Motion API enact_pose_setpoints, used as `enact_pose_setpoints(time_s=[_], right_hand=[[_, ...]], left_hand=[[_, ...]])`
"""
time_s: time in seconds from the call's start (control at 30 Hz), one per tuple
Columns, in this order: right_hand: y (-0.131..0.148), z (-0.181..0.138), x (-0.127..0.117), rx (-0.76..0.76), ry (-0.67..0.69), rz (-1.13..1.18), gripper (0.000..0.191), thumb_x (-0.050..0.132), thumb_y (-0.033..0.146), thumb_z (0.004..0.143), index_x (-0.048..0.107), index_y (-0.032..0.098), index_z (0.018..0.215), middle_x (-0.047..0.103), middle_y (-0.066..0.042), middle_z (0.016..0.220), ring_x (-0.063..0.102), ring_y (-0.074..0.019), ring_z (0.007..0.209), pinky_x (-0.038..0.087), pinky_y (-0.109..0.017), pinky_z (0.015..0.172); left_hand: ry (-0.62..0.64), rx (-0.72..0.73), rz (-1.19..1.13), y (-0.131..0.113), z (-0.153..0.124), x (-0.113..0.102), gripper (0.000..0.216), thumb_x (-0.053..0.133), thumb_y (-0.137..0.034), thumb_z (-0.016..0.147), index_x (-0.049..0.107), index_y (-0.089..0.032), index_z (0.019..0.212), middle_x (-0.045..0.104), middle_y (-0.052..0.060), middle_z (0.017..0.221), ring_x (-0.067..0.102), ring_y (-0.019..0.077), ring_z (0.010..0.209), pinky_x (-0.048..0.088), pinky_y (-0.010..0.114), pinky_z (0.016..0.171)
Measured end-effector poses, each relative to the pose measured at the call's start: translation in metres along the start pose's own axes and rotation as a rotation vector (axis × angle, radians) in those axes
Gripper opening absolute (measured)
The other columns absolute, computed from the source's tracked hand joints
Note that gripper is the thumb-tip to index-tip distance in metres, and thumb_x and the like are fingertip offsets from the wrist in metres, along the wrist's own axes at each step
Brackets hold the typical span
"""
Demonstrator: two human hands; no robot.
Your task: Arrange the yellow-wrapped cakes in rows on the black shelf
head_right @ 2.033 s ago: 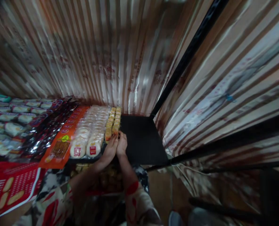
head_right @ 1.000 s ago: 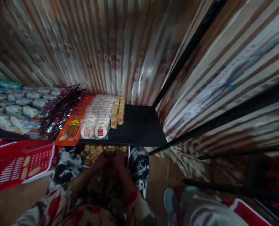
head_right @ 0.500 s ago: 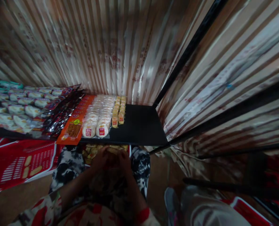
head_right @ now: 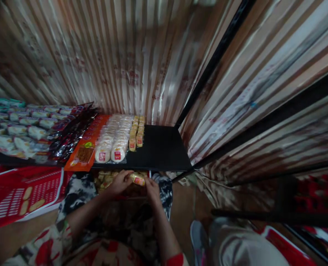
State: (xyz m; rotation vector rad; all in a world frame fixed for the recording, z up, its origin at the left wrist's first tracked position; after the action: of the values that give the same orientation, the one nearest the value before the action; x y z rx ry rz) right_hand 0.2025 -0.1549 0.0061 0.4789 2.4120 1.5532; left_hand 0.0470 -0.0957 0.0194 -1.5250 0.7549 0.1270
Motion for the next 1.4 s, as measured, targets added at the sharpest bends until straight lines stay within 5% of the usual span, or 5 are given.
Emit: enact_pose_setpoints(time_s=[0.23,0.4,0.63,0.83,1.4], right_hand=[[0.037,0.004,-0.003,-0.244,0.100,-0.182,0.038,0.060,0.054,0.069,0.068,0.017,0.074,0.061,-0.001,0.067,0.055,-0.0132,0.062,0.046,-0.024,0.058],[0.040,0.010,0.000,-0.472,-0.095,-0.245,0.037,0.066,0.042,0.066,0.070,0.021,0.096,0.060,-0.004,0.084,0.057,-0.0144,0.071,0.051,-0.026,0.064],[0.033,0.024,0.013,-0.332,-0.120,-0.082,0.044,0.063,0.040,0.068,0.059,0.019,0.106,0.065,-0.005,0.088,0.063,-0.0157,0.070,0.053,-0.027,0.062],[0.045,0.045,0.020,-0.432,-0.102,-0.083,0.035,0.057,0.036,0.072,0.058,0.018,0.102,0.067,-0.005,0.085,0.064,-0.0174,0.073,0.053,-0.027,0.063],[0.091,0.116,0.044,-0.696,-0.196,-0.762,0.043,0.045,0.019,0.079,0.053,0.019,0.122,0.058,-0.007,0.093,0.056,-0.0201,0.087,0.047,-0.033,0.081]], left_hand=[[0.001,-0.178,-0.530,0.017,-0.002,0.012,0.028,0.056,-0.028,0.074,0.061,-0.015,0.098,0.069,0.006,0.090,0.064,0.0167,0.081,0.051,0.028,0.075],[-0.032,-0.338,-0.744,0.000,0.000,0.017,0.041,0.058,-0.042,0.073,0.055,-0.017,0.106,0.068,0.003,0.081,0.064,0.0143,0.065,0.050,0.025,0.061],[-0.092,-0.341,-0.937,-0.027,0.015,0.025,0.043,0.065,-0.042,0.070,0.053,-0.016,0.102,0.066,0.003,0.085,0.063,0.0096,0.058,0.048,0.020,0.054],[-0.143,-0.365,-0.877,-0.039,0.036,0.030,0.040,0.062,-0.035,0.075,0.052,-0.015,0.107,0.063,0.002,0.084,0.060,0.0061,0.052,0.045,0.016,0.048],[-0.231,-0.257,-0.633,-0.046,0.073,0.017,0.037,0.046,-0.016,0.079,0.053,-0.016,0.115,0.061,0.007,0.107,0.058,0.0099,0.081,0.048,0.014,0.053]])
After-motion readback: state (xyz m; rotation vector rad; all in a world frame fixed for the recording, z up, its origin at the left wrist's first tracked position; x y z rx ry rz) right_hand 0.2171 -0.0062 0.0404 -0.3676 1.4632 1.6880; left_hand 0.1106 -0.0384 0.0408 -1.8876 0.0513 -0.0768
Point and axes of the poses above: each hand's wrist, its own z-axis towards the middle knuckle, its own x-axis out of the palm, y = z × x, the point moved 1 cm from there along z, towards the middle knuckle
